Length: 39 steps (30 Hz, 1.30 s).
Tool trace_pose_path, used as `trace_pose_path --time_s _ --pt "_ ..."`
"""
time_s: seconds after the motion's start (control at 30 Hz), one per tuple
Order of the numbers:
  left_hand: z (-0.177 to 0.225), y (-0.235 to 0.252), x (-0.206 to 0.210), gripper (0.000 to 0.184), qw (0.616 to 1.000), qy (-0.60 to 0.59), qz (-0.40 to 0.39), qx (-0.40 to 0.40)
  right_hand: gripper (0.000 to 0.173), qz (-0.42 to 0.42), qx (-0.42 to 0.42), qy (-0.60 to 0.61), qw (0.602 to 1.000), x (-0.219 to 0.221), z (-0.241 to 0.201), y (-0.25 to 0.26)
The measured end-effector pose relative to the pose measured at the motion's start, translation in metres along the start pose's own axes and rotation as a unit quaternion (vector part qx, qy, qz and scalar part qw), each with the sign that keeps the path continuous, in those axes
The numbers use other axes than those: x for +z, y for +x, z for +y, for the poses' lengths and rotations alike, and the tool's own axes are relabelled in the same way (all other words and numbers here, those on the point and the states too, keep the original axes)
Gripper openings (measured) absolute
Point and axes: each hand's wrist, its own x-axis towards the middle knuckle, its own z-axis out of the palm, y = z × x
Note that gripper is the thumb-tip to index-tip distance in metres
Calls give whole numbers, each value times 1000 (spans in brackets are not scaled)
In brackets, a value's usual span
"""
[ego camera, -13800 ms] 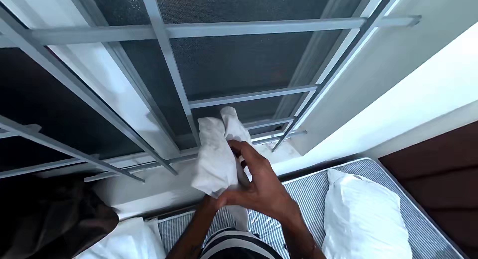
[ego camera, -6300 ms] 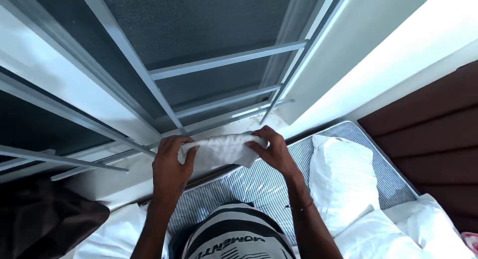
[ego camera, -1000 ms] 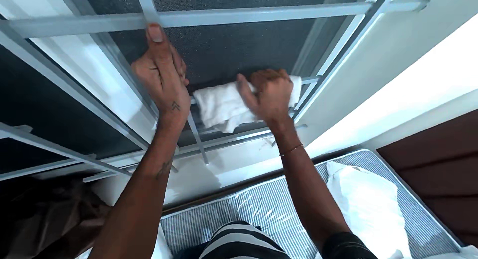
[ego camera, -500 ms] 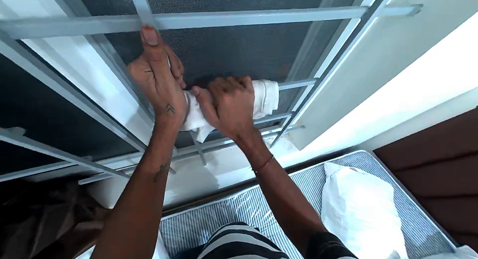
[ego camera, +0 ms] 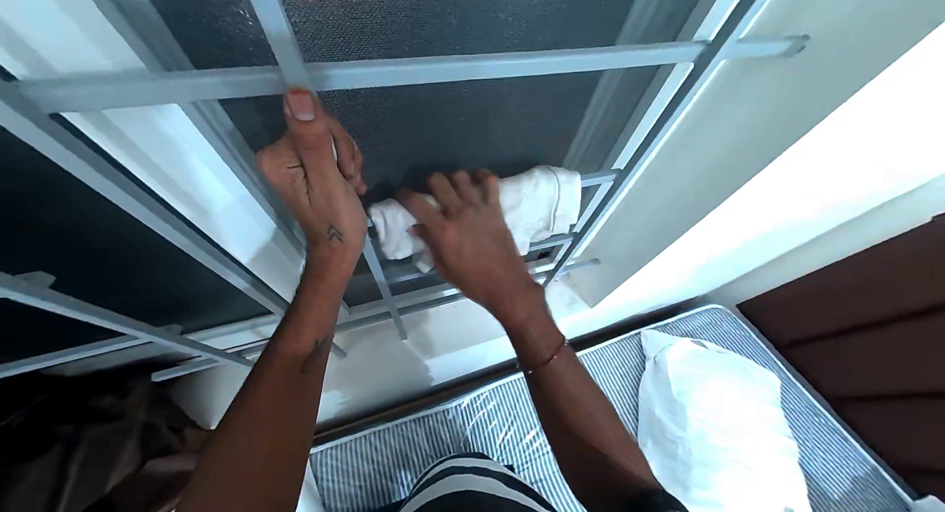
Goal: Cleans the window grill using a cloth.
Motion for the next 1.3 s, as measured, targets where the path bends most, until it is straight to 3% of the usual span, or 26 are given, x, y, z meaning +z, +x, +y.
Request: trace_pose_path --time_s 0.1,0.27,0.4,0.57,0.73,0.83,1.07,1.2,1.3 --pt "2 -2 1 50 1000 -3 11 -7 40 -5 -42 10 999 8 -19 7" --pt "21 -12 -2 46 998 -17 -19 -66 44 0 -40 50 998 -9 4 -8" --pt "2 0 0 50 1000 -5 5 -3 39 -21 4 73 997 -33 -1 -22" --pt "-1 1 -1 49 1000 -13 -3 12 36 -9 -26 83 996 4 -30 16" --pt "0 1 -3 49 1000 9 -7 17 38 2 -57 112 992 1 -3 11" --pt "-1 2 -4 49 1000 5 -11 24 30 -33 -26 116 992 -11 8 13" --pt "1 0 1 49 1000 -9 9 4 28 -80 0 149 986 -9 -27 38" --pt "8 -2 0 51 1000 6 11 -18 27 -124 -29 201 971 -16 2 34" --pt "12 1 -4 51 999 18 -16 -39 27 -168 -2 215 962 -29 28 36"
